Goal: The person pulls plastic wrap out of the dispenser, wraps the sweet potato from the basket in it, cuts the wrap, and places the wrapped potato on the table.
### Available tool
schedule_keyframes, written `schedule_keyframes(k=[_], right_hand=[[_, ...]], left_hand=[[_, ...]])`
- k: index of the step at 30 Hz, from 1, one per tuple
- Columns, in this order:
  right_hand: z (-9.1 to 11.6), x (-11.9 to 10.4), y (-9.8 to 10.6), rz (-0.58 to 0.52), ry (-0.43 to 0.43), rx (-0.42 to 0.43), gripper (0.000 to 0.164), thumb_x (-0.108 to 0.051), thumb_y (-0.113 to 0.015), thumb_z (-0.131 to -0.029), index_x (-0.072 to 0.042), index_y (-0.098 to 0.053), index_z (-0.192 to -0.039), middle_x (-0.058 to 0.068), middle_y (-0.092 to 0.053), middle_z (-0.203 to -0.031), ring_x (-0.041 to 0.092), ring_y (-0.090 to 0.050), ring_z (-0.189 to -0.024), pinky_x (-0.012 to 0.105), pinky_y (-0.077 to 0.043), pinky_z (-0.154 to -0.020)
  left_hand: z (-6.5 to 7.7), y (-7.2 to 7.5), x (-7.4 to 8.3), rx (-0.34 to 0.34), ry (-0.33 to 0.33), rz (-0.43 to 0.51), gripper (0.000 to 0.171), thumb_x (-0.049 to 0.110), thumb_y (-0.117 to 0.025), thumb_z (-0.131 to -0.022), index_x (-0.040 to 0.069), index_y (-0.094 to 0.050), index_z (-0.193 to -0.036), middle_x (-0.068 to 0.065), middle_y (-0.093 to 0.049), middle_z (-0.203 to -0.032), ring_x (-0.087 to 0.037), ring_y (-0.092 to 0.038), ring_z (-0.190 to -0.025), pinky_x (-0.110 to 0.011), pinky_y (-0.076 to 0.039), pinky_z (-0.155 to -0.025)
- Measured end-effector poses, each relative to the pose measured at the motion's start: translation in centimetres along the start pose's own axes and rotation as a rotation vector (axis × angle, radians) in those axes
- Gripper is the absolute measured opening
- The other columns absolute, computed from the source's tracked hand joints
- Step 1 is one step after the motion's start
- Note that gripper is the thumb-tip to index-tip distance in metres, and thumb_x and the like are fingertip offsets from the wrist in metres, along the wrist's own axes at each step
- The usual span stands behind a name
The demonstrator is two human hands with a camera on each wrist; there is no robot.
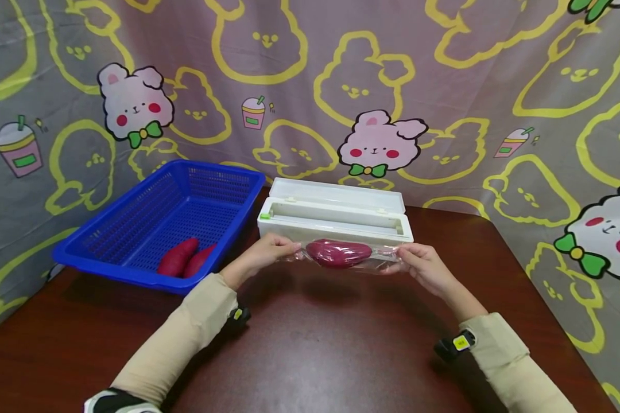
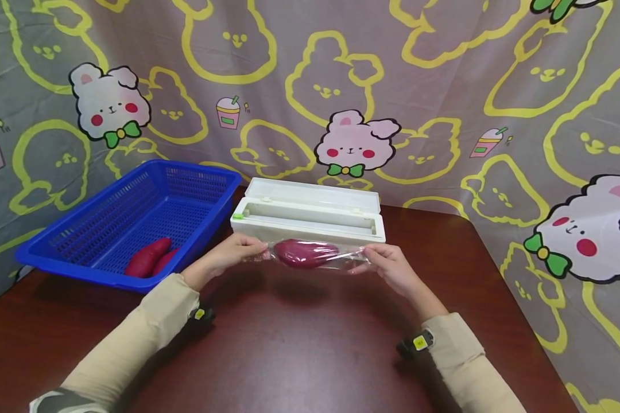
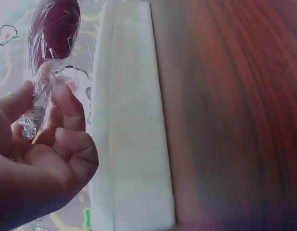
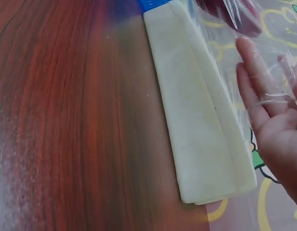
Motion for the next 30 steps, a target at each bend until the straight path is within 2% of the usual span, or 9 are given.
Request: schedule_keyframes(k=[5, 9, 12, 15, 17, 19, 22, 25, 30], right_hand=[[-0.6, 0.5, 0.1, -0.015, -0.015, 0.078, 0.035, 0.004, -0.035, -0.094, -0.007, -0.059, -0.117, 0.009, -0.061, -0.104, 0.023, -0.065, -0.073, 0.03, -0.049, -0.073], [-1.2, 0.5, 0.1, 0.016, -0.015, 0.119, 0.035, 0.006, -0.037, -0.093, -0.003, -0.056, -0.121, 0.006, -0.059, -0.111, 0.018, -0.064, -0.064, 0.027, -0.051, -0.064], [-1.7, 0.5, -0.2, 0.116, -0.04, 0.126, 0.03, 0.002, -0.043, -0.092, 0.005, -0.053, -0.12, 0.007, -0.056, -0.118, 0.014, -0.06, -0.061, 0.026, -0.051, -0.061], [-2.2, 0.7, -0.9, 0.277, -0.084, 0.092, 0.044, 0.0, -0.056, -0.086, 0.005, -0.044, -0.127, 0.012, -0.052, -0.122, 0.013, -0.052, -0.059, 0.024, -0.048, -0.057], [-2.5, 0.8, -1.3, 0.417, -0.095, 0.063, 0.057, -0.002, -0.065, -0.079, 0.002, -0.041, -0.13, 0.017, -0.058, -0.101, 0.011, -0.047, -0.054, 0.022, -0.043, -0.05], [-2.8, 0.8, -1.8, 0.515, -0.084, 0.031, 0.062, -0.001, -0.069, -0.075, 0.002, -0.041, -0.13, 0.019, -0.059, -0.095, 0.011, -0.04, -0.05, 0.023, -0.037, -0.045], [-3.2, 0.8, -2.0, 0.615, -0.075, 0.034, 0.054, -0.002, -0.069, -0.075, 0.004, -0.048, -0.124, 0.018, -0.057, -0.076, 0.01, -0.038, -0.047, 0.023, -0.035, -0.042], [-3.5, 0.7, -1.8, 0.629, -0.089, 0.058, 0.04, 0.0, -0.064, -0.079, 0.008, -0.053, -0.117, 0.019, -0.062, -0.084, 0.012, -0.047, -0.049, 0.025, -0.043, -0.045], [-4.2, 0.6, -1.8, 0.705, -0.094, 0.041, 0.031, -0.002, -0.06, -0.083, 0.009, -0.058, -0.112, 0.017, -0.064, -0.076, 0.014, -0.05, -0.051, 0.027, -0.046, -0.047]], left_hand=[[-0.4, 0.0, -0.6, 0.034, 0.057, 0.054, 0.03, 0.013, -0.05, -0.091, -0.011, -0.062, -0.079, 0.002, -0.055, -0.06, -0.009, -0.05, -0.05, -0.024, -0.037, -0.048], [-0.9, -0.3, -0.3, 0.065, 0.033, 0.042, 0.031, 0.009, -0.046, -0.092, -0.01, -0.059, -0.072, 0.0, -0.051, -0.054, -0.008, -0.046, -0.041, -0.023, -0.035, -0.042], [-1.3, -0.5, 0.5, 0.103, 0.004, 0.001, 0.029, 0.006, -0.044, -0.092, -0.008, -0.055, -0.069, -0.001, -0.047, -0.052, -0.007, -0.042, -0.037, -0.023, -0.036, -0.041], [-1.7, -0.6, 0.9, 0.128, -0.003, -0.031, 0.019, 0.004, -0.042, -0.092, -0.01, -0.055, -0.087, -0.001, -0.044, -0.052, -0.008, -0.038, -0.035, -0.023, -0.034, -0.038], [-1.9, -0.9, 0.9, 0.122, 0.005, -0.044, 0.019, 0.002, -0.041, -0.092, -0.009, -0.053, -0.102, -0.001, -0.042, -0.052, -0.008, -0.035, -0.035, -0.021, -0.032, -0.036], [-2.0, -1.0, 0.7, 0.103, 0.017, -0.052, 0.024, 0.001, -0.04, -0.093, -0.008, -0.05, -0.113, -0.001, -0.041, -0.051, -0.008, -0.033, -0.034, -0.02, -0.03, -0.035], [-2.2, -1.2, 0.6, 0.07, 0.016, -0.056, 0.024, 0.001, -0.037, -0.094, -0.009, -0.053, -0.11, -0.001, -0.039, -0.051, -0.007, -0.031, -0.036, -0.019, -0.027, -0.036], [-2.4, -1.1, 0.7, 0.056, -0.013, -0.126, 0.023, 0.002, -0.037, -0.094, -0.009, -0.056, -0.101, 0.0, -0.038, -0.053, -0.007, -0.031, -0.038, -0.02, -0.027, -0.038], [-3.1, -1.1, 1.2, 0.041, -0.072, -0.371, 0.021, 0.003, -0.04, -0.093, -0.004, -0.059, -0.091, -0.001, -0.042, -0.062, -0.012, -0.039, -0.056, -0.025, -0.034, -0.055]])
Point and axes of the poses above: each hand's wrist, its own z-axis away from the middle knuckle, its own y-axis out of the back of the hand, x = y × z, the point moved 7 cm from there along -z, towards the middle knuckle
